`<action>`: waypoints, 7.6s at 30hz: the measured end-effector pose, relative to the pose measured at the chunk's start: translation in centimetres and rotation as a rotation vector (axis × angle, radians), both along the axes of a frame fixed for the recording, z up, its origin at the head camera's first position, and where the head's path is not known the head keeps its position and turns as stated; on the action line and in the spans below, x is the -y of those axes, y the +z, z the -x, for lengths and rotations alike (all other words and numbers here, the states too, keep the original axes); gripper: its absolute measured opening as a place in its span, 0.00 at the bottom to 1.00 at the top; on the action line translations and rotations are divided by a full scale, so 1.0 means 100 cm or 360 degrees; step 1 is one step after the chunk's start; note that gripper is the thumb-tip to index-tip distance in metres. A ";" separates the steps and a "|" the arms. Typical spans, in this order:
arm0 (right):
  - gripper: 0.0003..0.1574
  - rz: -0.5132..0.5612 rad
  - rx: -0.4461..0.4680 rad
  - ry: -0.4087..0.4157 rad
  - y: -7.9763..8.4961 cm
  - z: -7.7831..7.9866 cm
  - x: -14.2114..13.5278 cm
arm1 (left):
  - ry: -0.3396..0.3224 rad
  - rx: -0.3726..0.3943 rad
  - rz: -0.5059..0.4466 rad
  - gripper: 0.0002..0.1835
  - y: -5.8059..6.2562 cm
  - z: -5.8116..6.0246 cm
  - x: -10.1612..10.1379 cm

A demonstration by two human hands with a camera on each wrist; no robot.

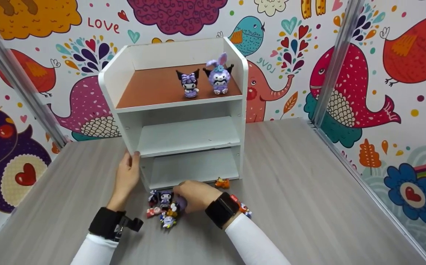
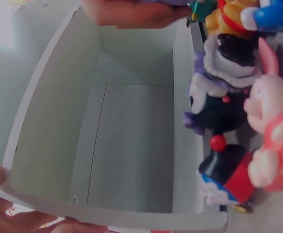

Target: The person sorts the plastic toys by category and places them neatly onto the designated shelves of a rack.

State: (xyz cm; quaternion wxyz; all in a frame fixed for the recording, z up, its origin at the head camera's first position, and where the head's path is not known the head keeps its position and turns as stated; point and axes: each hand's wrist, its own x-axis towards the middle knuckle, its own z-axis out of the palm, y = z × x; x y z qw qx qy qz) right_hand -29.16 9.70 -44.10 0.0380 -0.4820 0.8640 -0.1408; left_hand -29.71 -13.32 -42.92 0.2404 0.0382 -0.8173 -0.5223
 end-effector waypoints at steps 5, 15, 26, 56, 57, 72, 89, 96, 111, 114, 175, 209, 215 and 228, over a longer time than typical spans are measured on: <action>0.24 0.0067 0.0022 0.0043 0.005 0.001 -0.005 | -0.0003 0.0010 0.0022 0.18 -0.001 0.000 0.000; 0.23 0.0262 0.0001 0.0021 0.012 0.001 -0.007 | -0.0008 -0.0031 0.0068 0.24 -0.002 0.001 0.001; 0.31 0.0622 -0.0015 0.0096 0.026 0.000 -0.010 | -0.0008 -0.0050 0.0056 0.26 -0.003 -0.001 0.002; 0.17 0.1103 -0.0751 -0.0272 0.187 -0.004 -0.014 | 0.0006 -0.0017 -0.0013 0.18 0.002 -0.001 0.000; 0.17 0.1110 -0.0777 -0.0295 0.191 -0.002 -0.013 | 0.0001 -0.0018 -0.0020 0.17 0.002 -0.001 0.000; 0.16 0.1035 -0.0861 -0.0575 0.206 0.015 0.017 | -0.0011 -0.0019 0.0009 0.21 0.000 -0.002 0.001; 0.15 0.0936 -0.0897 -0.0714 0.201 0.028 0.029 | -0.0040 -0.0064 0.0016 0.29 -0.001 -0.001 0.001; 0.16 0.0914 -0.0870 -0.0740 0.201 0.030 0.031 | -0.0051 -0.0087 0.0017 0.29 -0.002 -0.001 0.001; 0.18 0.0888 -0.0882 -0.0757 0.202 0.034 0.034 | -0.0067 -0.0099 0.0021 0.30 -0.001 -0.002 0.000; 0.18 0.0892 -0.0869 -0.0773 0.202 0.034 0.035 | -0.0067 -0.0090 0.0012 0.29 -0.002 -0.002 0.000; 0.13 0.0105 -0.0264 -0.0403 -0.023 -0.020 0.054 | 0.0000 -0.0025 0.0072 0.27 -0.005 -0.002 0.002; 0.31 -0.0061 -0.0241 -0.0531 -0.023 -0.023 0.055 | -0.0034 -0.0015 0.0030 0.20 -0.001 0.000 0.002; 0.32 0.0039 -0.0162 -0.0495 -0.024 -0.022 0.055 | -0.0042 -0.0017 0.0035 0.20 -0.001 -0.001 0.003; 0.31 0.0021 -0.0130 -0.0405 -0.025 -0.018 0.055 | -0.0028 -0.0003 0.0036 0.26 -0.002 0.000 0.003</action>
